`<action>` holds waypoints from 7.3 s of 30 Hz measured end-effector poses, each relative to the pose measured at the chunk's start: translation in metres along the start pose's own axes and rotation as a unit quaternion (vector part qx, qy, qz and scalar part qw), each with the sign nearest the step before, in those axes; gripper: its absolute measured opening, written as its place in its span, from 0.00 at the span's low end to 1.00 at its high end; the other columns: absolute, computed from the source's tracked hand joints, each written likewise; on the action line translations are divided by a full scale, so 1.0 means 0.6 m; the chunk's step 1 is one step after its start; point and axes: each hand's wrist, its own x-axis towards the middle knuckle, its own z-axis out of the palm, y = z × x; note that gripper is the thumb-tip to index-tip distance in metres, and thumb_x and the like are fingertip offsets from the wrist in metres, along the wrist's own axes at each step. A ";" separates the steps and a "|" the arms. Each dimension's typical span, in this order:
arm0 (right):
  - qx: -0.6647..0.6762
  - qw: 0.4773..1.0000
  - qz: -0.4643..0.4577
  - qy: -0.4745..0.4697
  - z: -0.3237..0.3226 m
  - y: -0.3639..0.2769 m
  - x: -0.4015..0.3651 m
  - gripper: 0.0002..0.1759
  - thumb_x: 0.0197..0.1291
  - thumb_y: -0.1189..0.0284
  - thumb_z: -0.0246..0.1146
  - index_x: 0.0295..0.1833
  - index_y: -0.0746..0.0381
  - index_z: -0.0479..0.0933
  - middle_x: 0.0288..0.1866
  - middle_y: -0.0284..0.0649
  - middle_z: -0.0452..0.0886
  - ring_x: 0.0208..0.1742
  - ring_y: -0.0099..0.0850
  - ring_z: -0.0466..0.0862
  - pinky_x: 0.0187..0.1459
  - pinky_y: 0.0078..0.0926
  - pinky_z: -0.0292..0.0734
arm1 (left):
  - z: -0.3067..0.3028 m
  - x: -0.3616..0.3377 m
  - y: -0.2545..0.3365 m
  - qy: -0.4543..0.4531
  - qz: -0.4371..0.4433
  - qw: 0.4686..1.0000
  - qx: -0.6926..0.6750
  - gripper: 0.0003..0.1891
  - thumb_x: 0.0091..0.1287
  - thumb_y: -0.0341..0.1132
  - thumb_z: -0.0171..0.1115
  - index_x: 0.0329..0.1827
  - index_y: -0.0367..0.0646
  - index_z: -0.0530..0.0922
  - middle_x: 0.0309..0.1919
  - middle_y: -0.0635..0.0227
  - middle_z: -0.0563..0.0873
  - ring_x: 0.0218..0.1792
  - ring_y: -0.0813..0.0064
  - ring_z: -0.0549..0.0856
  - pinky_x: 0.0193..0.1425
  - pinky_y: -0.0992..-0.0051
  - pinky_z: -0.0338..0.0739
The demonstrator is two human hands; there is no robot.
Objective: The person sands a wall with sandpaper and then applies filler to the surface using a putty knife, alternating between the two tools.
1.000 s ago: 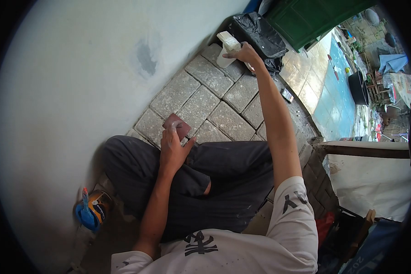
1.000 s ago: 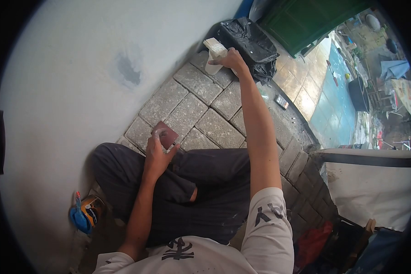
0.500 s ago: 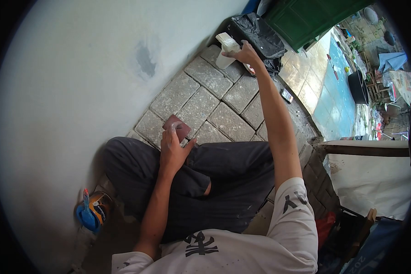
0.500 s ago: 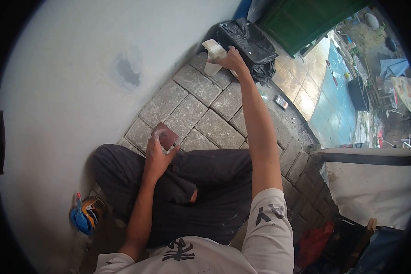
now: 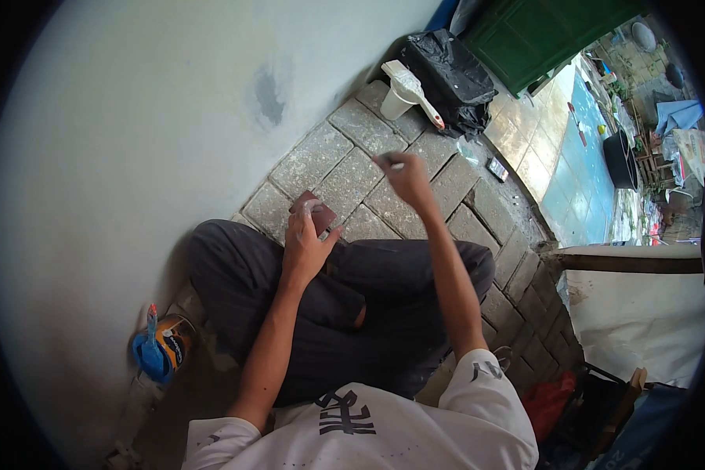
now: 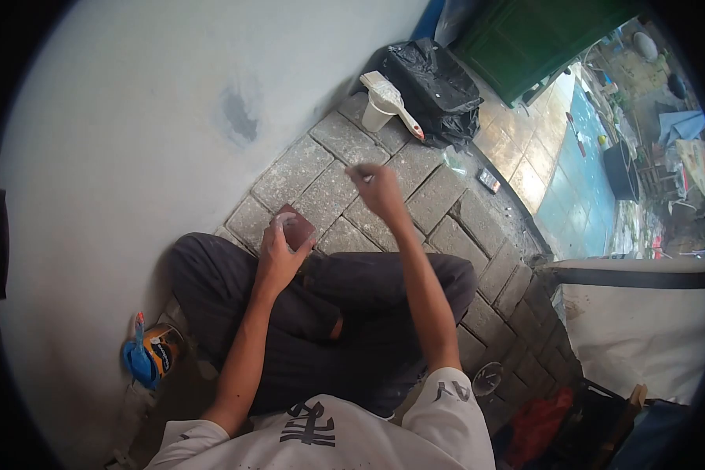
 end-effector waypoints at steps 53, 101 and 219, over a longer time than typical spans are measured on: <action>-0.191 0.965 0.044 -0.172 0.260 -0.034 -0.110 0.43 0.43 0.57 0.83 0.58 0.65 0.68 0.59 0.52 0.78 0.63 0.54 0.80 0.57 0.52 0.81 | -0.124 0.140 -0.076 -0.152 0.062 0.985 -0.051 0.22 0.66 0.41 0.69 0.57 0.39 0.75 0.46 0.51 0.86 0.49 0.53 0.86 0.52 0.59 0.79; -0.180 0.969 0.078 -0.148 0.251 -0.003 -0.111 0.52 0.37 0.59 0.86 0.64 0.72 0.66 0.53 0.62 0.84 0.57 0.54 0.86 0.56 0.49 0.81 | -0.142 0.128 -0.055 -0.142 0.069 0.985 -0.065 0.25 0.66 0.40 0.68 0.62 0.40 0.71 0.45 0.49 0.88 0.48 0.46 0.87 0.51 0.54 0.82; 0.193 0.847 -0.339 0.362 0.197 -0.479 0.129 0.29 0.72 0.86 0.51 0.77 0.78 0.57 0.75 0.70 0.64 0.78 0.58 0.64 0.76 0.38 0.63 | -0.111 0.169 -0.059 -0.172 0.086 0.977 -0.094 0.20 0.66 0.42 0.74 0.53 0.39 0.80 0.45 0.61 0.84 0.46 0.68 0.82 0.53 0.67 0.77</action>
